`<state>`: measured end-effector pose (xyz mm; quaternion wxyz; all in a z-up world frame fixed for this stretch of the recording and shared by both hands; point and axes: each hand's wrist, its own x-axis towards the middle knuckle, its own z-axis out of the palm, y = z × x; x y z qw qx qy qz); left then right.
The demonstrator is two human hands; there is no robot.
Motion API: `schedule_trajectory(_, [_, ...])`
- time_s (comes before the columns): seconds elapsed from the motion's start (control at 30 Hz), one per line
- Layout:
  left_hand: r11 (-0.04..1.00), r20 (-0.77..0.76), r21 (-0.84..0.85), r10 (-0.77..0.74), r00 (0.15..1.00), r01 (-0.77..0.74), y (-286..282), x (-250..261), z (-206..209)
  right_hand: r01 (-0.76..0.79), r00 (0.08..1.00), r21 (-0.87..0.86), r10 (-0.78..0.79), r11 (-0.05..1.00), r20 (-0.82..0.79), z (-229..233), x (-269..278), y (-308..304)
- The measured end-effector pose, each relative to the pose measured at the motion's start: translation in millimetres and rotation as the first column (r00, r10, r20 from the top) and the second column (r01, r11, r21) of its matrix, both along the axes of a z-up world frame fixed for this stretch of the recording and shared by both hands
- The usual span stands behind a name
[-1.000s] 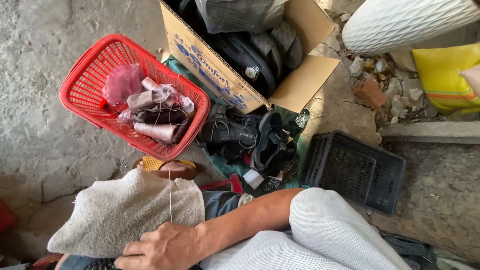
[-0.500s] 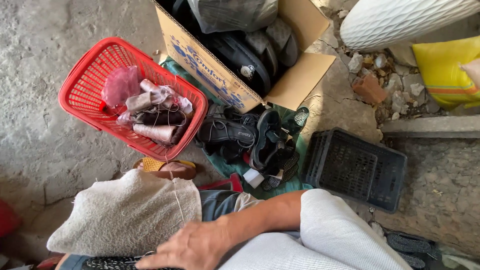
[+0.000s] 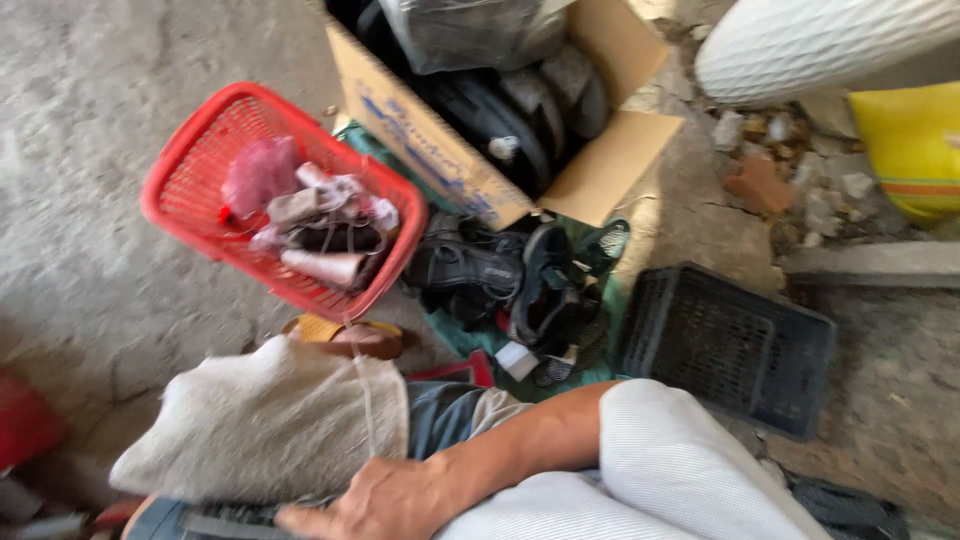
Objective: Hand-stitching a rubber sole onto a shoe upper using a needle and thread.
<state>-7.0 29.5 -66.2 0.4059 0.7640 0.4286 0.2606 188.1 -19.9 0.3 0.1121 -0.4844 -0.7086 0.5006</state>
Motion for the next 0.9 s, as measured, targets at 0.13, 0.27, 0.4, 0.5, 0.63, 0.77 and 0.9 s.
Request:
schedule_trajectory(0.13, [0.981,-0.119,0.008,0.192,0.974,-0.192,1.4,10.2,67.0,0.177,0.975,-0.185,-0.198,0.967,-0.104,34.4,28.5,11.8])
schedule_trajectory(0.27, [0.953,-0.080,-0.076,0.288,0.954,-0.294,12.8,19.3,122.6,0.286,0.931,-0.309,-0.339,0.907,-0.133,44.5,50.0,10.3])
schedule_trajectory(0.4, [0.889,0.015,-0.005,0.459,0.888,-0.459,16.6,30.7,109.0,0.287,0.924,-0.181,-0.322,0.941,-0.206,28.0,61.8,-5.2])
schedule_trajectory(0.5, [0.838,-0.030,-0.130,0.531,0.847,-0.531,9.1,36.6,99.8,0.340,0.879,-0.293,-0.412,0.894,-0.239,27.0,75.1,-6.4])
schedule_trajectory(0.63, [0.890,-0.009,-0.080,0.449,0.893,-0.448,8.9,48.7,109.2,0.376,0.833,-0.299,-0.461,0.877,-0.305,34.5,84.4,-7.7])
schedule_trajectory(0.77, [0.962,-0.072,0.092,0.263,0.962,-0.256,16.8,63.9,119.1,0.396,0.791,-0.309,-0.492,0.865,-0.365,43.1,96.6,-9.0])
schedule_trajectory(0.9, [0.979,-0.179,0.187,0.120,0.977,-0.086,19.5,66.6,110.1,0.430,0.763,-0.298,-0.519,0.853,-0.385,43.2,109.9,-11.5])
